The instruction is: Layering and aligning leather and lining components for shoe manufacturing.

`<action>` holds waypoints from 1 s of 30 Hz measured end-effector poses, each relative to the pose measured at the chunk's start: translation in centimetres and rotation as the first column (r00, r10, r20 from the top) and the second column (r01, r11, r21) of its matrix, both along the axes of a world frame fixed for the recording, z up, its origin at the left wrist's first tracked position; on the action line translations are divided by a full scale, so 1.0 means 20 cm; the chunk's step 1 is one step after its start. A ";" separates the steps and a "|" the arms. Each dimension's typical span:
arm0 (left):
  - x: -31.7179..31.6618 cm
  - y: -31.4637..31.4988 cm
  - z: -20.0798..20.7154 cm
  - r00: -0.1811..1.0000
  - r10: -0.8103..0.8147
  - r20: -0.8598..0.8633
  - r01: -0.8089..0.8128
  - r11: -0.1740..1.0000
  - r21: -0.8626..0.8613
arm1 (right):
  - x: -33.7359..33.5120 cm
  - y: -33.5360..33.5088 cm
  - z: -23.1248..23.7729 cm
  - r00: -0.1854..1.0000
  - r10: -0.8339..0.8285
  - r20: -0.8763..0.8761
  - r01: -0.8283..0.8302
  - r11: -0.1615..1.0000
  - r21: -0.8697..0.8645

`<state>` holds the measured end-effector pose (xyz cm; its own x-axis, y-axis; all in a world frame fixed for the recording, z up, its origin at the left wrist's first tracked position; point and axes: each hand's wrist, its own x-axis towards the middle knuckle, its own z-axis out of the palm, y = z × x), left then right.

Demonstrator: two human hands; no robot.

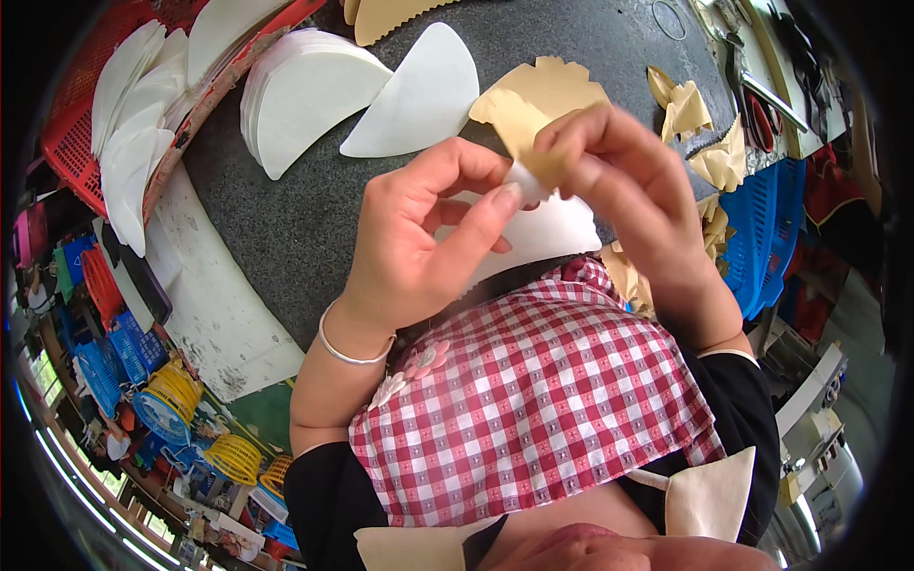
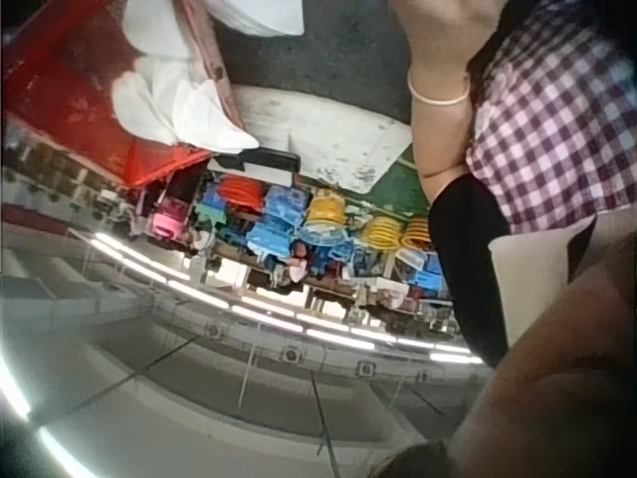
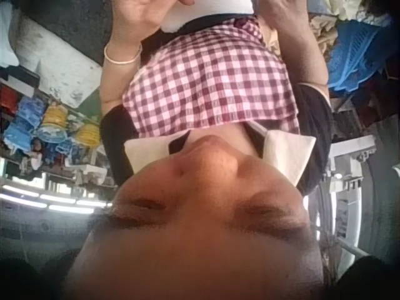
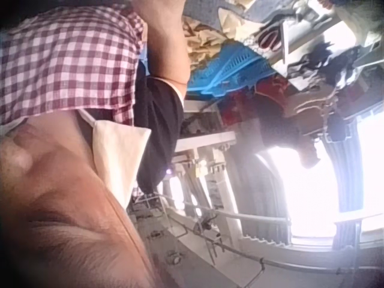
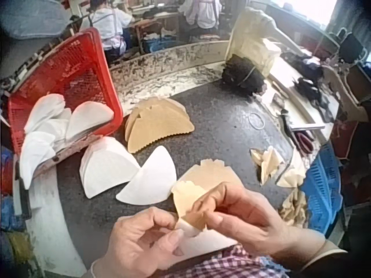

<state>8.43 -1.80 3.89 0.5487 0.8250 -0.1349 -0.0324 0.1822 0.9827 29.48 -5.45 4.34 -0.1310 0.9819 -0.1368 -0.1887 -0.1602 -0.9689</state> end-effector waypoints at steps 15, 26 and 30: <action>-0.20 0.02 -0.20 0.484 0.149 0.862 0.109 0.968 -0.228 | 0.46 0.00 -0.02 0.732 -0.107 0.673 0.103 0.994 0.046; -0.13 -0.03 -0.05 0.873 0.460 -0.164 -0.113 0.517 0.848 | 0.05 -0.08 0.19 0.979 -0.102 0.177 0.096 0.994 0.044; -0.30 -0.15 -0.11 0.993 0.112 0.024 -0.103 0.965 -0.242 | 0.18 -0.06 0.08 0.965 0.175 0.197 -0.180 0.984 0.009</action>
<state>2.35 -4.84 1.62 0.4667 0.8256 -0.3172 -0.1003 0.4057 0.9085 33.02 -6.60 5.95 -0.2771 0.9489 -0.1507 0.0327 -0.1474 -0.9885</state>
